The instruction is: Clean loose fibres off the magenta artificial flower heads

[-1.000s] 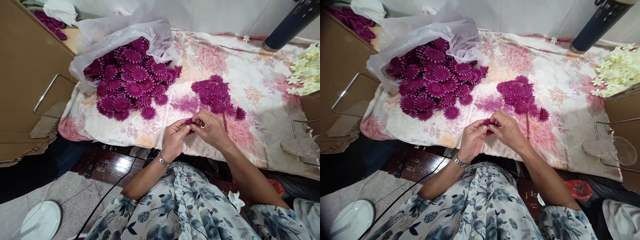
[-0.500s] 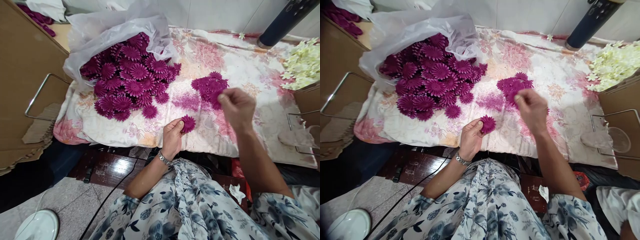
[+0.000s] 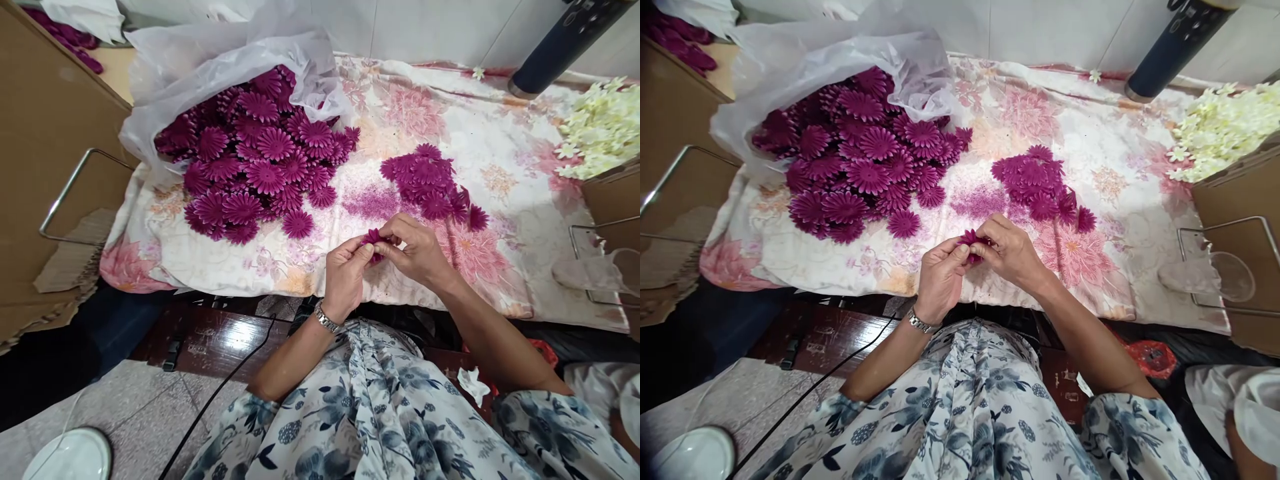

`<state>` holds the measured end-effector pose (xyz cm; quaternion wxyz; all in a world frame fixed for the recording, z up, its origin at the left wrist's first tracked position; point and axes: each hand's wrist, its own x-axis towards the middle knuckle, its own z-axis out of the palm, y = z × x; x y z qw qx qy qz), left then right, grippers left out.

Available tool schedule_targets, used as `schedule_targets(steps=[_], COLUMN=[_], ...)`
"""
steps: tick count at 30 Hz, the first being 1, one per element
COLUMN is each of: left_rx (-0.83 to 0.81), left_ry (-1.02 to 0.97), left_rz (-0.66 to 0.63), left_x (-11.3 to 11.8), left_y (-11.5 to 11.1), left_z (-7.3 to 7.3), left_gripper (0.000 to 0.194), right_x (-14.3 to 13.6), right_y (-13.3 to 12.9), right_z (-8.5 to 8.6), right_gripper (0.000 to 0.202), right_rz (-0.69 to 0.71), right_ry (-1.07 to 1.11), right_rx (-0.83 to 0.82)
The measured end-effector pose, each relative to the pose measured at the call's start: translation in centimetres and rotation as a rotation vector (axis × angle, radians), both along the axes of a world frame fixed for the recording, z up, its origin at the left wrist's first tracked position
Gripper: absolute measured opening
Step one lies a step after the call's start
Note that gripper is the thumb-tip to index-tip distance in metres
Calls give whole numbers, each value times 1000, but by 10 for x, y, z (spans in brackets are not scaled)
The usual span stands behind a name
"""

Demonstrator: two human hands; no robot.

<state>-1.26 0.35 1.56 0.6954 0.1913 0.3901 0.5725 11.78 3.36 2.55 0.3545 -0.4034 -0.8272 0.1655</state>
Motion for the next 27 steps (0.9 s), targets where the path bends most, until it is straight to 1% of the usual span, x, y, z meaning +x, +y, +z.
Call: schedule_targets(steps=[5,7,9,10,12,14,15,17,19,20,21,22,23,25,27], left_rx=[5,2,-9,-20,-45,-63,-67,-77,-82,-75,-61,-44,-26,0,27], left_ry=[13,29,36,33,22,12,9,3,6,15,25,36,47,58,56], left_rz=[73,89,99,100,89,67,62,71,96,107,112,109,102,82,66], left_x=[3,4,3,3,0,-2,-3,-3,-2,0,1,3,4,5,6], left_y=[0,1,2,2,2,3,3,3,4,5,5,5,5,4,3], left_z=[-3,-3,-2,-1,-1,0,0,1,1,1,1,1,1,2,2], left_gripper=[23,23,25,26,27,28,28,26,23,22,20,19,17,16,16], right_x=[-4,-6,-1,6,27,54,66,78,72,62,50,37,25,8,1], right_y=[-4,-7,-5,-1,11,26,32,37,30,24,16,10,4,-2,-2], right_z=[-3,-2,1,3,9,15,17,20,21,21,20,18,16,11,7], right_gripper=[14,15,18,20,23,24,23,22,28,28,24,16,10,10,13], right_rz=[-86,-130,-196,-261,-468,-679,-723,-700,-582,-493,-383,-248,-153,-62,-56], right_ry=[-14,-19,22,44,26,-116,-217,-392,-435,-403,-338,-272,-205,-94,-25], right_rx=[119,123,96,87,108,163,176,170,171,168,163,127,97,35,-5])
